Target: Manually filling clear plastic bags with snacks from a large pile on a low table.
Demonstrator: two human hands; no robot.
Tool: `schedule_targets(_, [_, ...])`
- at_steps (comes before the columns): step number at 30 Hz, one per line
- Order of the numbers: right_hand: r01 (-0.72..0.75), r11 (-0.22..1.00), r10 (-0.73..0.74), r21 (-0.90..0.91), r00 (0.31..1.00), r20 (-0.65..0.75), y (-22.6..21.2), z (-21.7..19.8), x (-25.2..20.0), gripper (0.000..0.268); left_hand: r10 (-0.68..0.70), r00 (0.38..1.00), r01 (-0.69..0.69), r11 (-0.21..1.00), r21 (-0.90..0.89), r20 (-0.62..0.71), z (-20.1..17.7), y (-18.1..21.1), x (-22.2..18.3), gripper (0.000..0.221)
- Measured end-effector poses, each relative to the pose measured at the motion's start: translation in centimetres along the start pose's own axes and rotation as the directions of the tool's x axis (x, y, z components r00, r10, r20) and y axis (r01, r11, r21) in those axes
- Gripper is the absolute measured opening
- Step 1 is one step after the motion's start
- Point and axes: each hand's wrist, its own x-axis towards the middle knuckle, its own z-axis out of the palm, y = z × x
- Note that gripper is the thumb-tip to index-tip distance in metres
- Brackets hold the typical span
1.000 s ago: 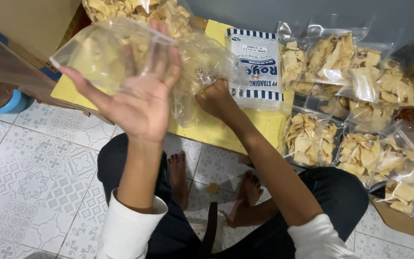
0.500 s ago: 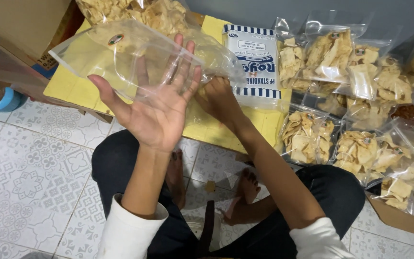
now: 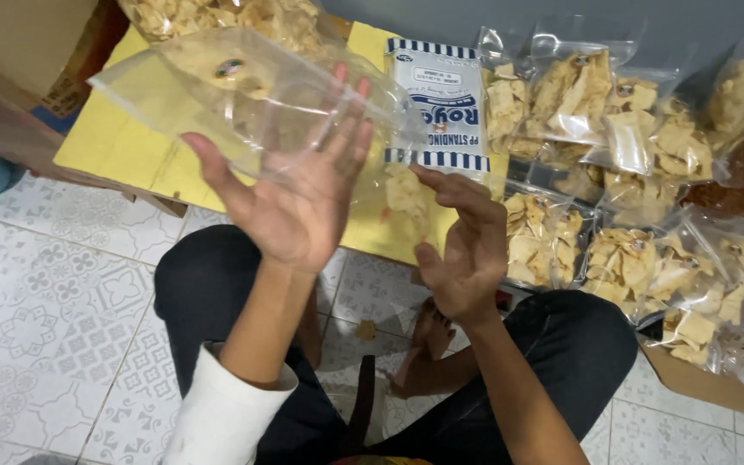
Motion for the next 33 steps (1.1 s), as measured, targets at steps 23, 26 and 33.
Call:
schedule_targets(23, [0.501, 0.535, -0.297, -0.680, 0.865, 0.404, 0.9, 7.1, 5.9, 0.018, -0.101, 0.969, 0.112, 0.993, -0.040, 0.227, -1.9, 2.8, -0.3, 0.095])
schedule_targets(26, [0.419, 0.689, -0.295, -0.591, 0.907, 0.299, 2.1, 6.1, 4.5, 0.033, -0.064, 0.987, 0.096, 0.971, -0.218, 0.146, -0.3, 4.1, 0.0, 0.113])
schedule_targets(33, [0.055, 0.842, -0.028, -0.537, 0.998, 0.058, 3.5, 2.9, 2.7, 0.020, 0.069, 0.972, 0.048, 0.875, -0.482, 0.223, -0.2, 8.8, -0.2, 0.136])
